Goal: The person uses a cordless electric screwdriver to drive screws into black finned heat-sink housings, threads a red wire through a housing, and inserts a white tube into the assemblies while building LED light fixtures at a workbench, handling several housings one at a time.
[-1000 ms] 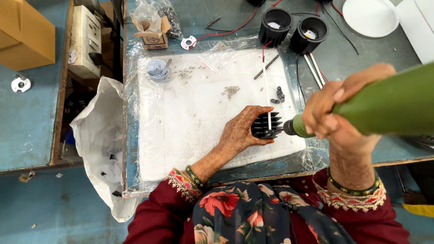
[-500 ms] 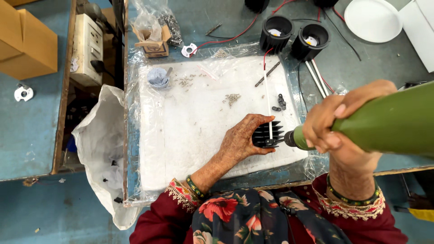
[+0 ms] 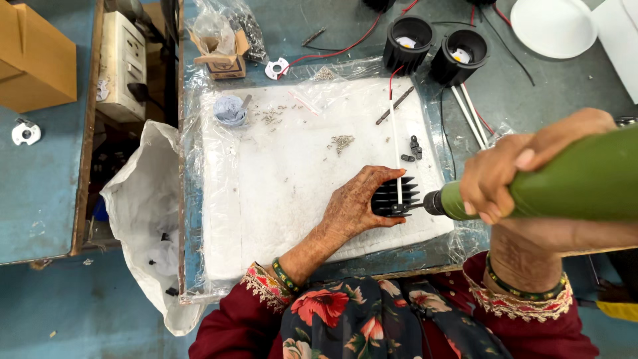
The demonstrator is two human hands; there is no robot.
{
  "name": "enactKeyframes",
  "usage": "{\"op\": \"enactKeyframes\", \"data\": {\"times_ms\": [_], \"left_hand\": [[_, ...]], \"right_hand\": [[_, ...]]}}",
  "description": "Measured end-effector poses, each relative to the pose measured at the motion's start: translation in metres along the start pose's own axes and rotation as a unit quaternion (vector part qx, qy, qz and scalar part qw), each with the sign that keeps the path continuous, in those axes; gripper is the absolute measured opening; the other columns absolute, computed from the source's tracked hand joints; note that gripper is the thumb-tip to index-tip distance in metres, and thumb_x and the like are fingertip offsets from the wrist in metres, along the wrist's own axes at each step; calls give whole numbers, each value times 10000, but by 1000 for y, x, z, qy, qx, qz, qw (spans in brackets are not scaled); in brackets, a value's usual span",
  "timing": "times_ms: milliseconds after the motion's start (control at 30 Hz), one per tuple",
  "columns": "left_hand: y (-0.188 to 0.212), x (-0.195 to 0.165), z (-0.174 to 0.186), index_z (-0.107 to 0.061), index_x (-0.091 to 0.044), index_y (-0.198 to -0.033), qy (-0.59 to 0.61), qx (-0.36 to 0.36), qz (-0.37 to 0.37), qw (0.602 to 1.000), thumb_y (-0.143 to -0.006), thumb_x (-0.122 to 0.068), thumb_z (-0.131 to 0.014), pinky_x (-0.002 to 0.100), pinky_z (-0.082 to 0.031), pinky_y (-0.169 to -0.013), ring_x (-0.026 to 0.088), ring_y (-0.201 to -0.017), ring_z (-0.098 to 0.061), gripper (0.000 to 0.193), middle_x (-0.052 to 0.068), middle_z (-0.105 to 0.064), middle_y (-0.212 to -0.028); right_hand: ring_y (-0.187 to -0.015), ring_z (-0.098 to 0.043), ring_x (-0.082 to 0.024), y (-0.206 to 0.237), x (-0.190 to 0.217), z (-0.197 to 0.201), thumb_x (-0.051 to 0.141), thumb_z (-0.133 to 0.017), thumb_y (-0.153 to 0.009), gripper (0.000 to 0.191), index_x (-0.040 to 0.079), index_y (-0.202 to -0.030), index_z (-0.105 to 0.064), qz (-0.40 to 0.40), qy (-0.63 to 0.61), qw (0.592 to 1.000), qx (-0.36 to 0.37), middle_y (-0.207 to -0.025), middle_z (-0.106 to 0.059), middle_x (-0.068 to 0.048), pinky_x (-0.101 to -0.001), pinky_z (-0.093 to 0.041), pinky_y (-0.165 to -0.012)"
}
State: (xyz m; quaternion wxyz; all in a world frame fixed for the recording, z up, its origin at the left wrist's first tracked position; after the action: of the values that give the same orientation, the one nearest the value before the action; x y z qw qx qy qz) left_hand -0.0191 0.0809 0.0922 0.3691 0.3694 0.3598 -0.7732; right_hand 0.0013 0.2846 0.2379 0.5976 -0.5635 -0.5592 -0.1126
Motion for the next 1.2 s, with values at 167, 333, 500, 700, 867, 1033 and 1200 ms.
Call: {"op": "enactKeyframes", "data": {"times_ms": [167, 333, 500, 700, 867, 1033, 1200], "left_hand": [[2, 0, -3, -565, -270, -1401, -1, 9, 16, 1000, -686, -360, -921, 345, -591, -981, 211, -1168, -677, 803, -5, -605, -1332], [0, 0, -3, -562, -279, -1398, 0, 6, 16, 1000, -676, -368, -921, 351, -590, -968, 214, -1167, -677, 811, -7, -610, -1336], [0, 0, -2, -553, -293, -1409, -20, 18, 22, 999, -684, -404, -914, 360, -588, -948, 224, -1163, -673, 818, -1, -605, -1330], [-1, 0, -4, -548, -297, -1412, -27, 24, 27, 999, -686, -434, -895, 373, -579, -958, 231, -1187, -653, 816, 0, -595, -1326], [1, -1, -7, -549, -294, -1422, -28, 20, 16, 999, -702, -420, -887, 380, -571, -985, 234, -1231, -631, 806, -1, -591, -1361], [1, 2, -10, -548, -289, -1425, -18, 21, 14, 1000, -700, -412, -888, 386, -548, -1032, 235, -1269, -606, 810, -2, -592, -1369], [0, 2, -12, -554, -283, -1415, -7, 18, 19, 1000, -678, -390, -893, 385, -546, -1027, 229, -1259, -608, 819, -1, -592, -1369]], "right_hand": [[-633, -631, -258, 6, -8, 9, 427, -521, -1054, 419, 23, -1058, -628, -82, -27, 992, 93, -753, -655, -131, -472, -557, -605], [-661, -641, -223, 8, -13, 17, 334, -487, -1069, 324, 49, -1071, -638, -17, -32, 999, 39, -784, -678, -96, -444, -554, -668], [-631, -690, -208, 5, -4, 22, 270, -484, -1074, 198, 73, -1087, -492, -52, -25, 992, 110, -786, -649, -83, -438, -629, -683], [-646, -665, -243, -16, 0, 19, 174, -475, -1062, 353, 73, -773, -651, -152, -19, 967, 204, -668, -632, -59, -426, -591, -699], [-616, -609, -153, 16, 10, 15, 97, -627, -911, 239, 144, -682, -573, -111, 91, 989, 33, -649, -616, 15, -354, -566, -655], [-614, -585, -66, 28, 14, 13, -22, -771, -692, 387, 227, -664, -475, -101, 172, 977, 70, -618, -568, 110, -268, -570, -657], [-619, -605, -81, 22, 17, 5, -56, -736, -653, 344, 202, -713, -516, -78, 188, 977, 61, -656, -581, 105, -284, -575, -636]]}}
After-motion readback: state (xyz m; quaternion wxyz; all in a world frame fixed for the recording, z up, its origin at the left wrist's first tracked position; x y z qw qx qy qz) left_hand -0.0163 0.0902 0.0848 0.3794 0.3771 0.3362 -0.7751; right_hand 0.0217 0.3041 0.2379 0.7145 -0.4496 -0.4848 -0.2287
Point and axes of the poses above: each hand's wrist, its own y-axis away from the middle knuckle, its own z-axis out of the back of the hand, x = y × z, the point moved 6 cm from there along -y, towards the middle knuckle
